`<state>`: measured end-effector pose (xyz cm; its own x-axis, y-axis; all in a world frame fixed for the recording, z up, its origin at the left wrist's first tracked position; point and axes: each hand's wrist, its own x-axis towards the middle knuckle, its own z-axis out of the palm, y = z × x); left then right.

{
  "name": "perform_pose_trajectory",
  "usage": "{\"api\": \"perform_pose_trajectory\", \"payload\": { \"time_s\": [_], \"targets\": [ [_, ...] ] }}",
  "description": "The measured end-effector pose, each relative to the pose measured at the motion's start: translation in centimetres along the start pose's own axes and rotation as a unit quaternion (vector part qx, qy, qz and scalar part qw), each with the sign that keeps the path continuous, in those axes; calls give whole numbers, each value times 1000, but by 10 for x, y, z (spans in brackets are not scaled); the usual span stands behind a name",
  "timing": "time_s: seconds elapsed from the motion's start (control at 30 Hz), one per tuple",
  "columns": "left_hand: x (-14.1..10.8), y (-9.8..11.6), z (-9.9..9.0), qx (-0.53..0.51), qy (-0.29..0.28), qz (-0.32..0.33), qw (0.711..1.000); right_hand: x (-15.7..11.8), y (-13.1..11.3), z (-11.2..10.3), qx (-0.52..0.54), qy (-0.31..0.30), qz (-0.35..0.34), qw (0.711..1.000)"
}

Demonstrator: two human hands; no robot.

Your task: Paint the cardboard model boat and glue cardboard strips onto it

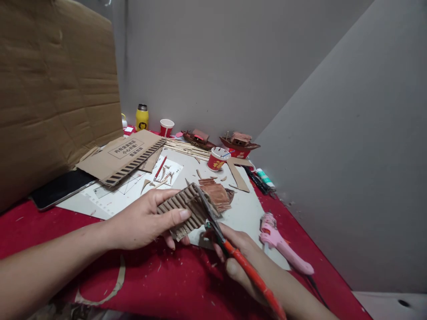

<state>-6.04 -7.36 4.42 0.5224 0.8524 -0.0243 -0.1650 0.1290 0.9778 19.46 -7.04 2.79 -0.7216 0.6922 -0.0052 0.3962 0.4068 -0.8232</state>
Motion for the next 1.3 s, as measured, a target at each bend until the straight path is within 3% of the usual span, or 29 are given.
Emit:
{"api": "perform_pose_trajectory", "payload": {
  "time_s": [0.53,0.77,0.97,1.3],
  "targets": [
    [-6,25,-18,85,-76,-51,992,-10,13,9,53,17,38,998],
    [-6,32,-29,71,-2,-65,995,-11,15,8,61,27,35,997],
    [1,26,-27,103,64,20,992,-7,12,4,41,24,-15,999],
    [0,18,-17,93,5,7,996,-11,20,4,16,-5,13,1000]
  ]
}}
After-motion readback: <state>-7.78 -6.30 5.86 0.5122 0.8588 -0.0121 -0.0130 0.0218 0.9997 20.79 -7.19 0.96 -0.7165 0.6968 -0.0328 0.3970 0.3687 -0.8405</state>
